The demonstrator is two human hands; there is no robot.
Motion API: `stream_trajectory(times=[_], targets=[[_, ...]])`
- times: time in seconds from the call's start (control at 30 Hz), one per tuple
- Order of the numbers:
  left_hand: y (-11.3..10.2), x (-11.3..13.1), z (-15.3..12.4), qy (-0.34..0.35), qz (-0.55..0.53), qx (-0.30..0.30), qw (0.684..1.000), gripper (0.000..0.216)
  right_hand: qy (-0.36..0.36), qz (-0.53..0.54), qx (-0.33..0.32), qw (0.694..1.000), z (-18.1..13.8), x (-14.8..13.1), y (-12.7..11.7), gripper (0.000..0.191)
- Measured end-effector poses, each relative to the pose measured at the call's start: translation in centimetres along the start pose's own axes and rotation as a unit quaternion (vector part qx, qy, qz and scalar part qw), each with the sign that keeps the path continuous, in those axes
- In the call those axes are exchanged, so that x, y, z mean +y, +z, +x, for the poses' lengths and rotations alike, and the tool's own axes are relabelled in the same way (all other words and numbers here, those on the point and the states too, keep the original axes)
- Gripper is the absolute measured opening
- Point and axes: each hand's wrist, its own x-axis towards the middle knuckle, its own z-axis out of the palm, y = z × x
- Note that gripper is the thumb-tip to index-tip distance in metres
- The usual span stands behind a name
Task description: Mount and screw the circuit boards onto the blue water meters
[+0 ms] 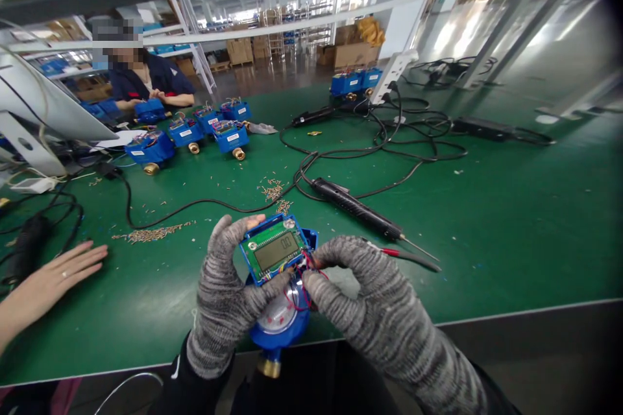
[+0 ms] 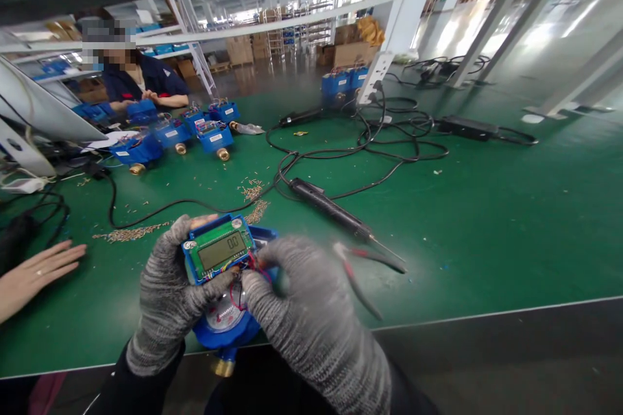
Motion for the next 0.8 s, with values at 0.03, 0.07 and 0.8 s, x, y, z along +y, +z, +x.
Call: stream_trajectory(times=[0.03,0.07,0.8], targets=[[-0.1,0.2,0.1,0.029,0.035,-0.003,0.999,0.067,-0.002,-0.005,-0.003,1.000,0.0,0.2,-0.1,0.007],[-0.2,0.4,0.2,0.055,0.065,-0.006,0.996,0.067,-0.002,-0.008,-0.010,1.000,0.2,0.4,-0.3,0.009],[-0.2,-0.1,1.6,-0.057,0.085,0.059,0.993,0.066,0.155,0.233,-0.242,0.929,2.5,2.5,-2.2,0.023]])
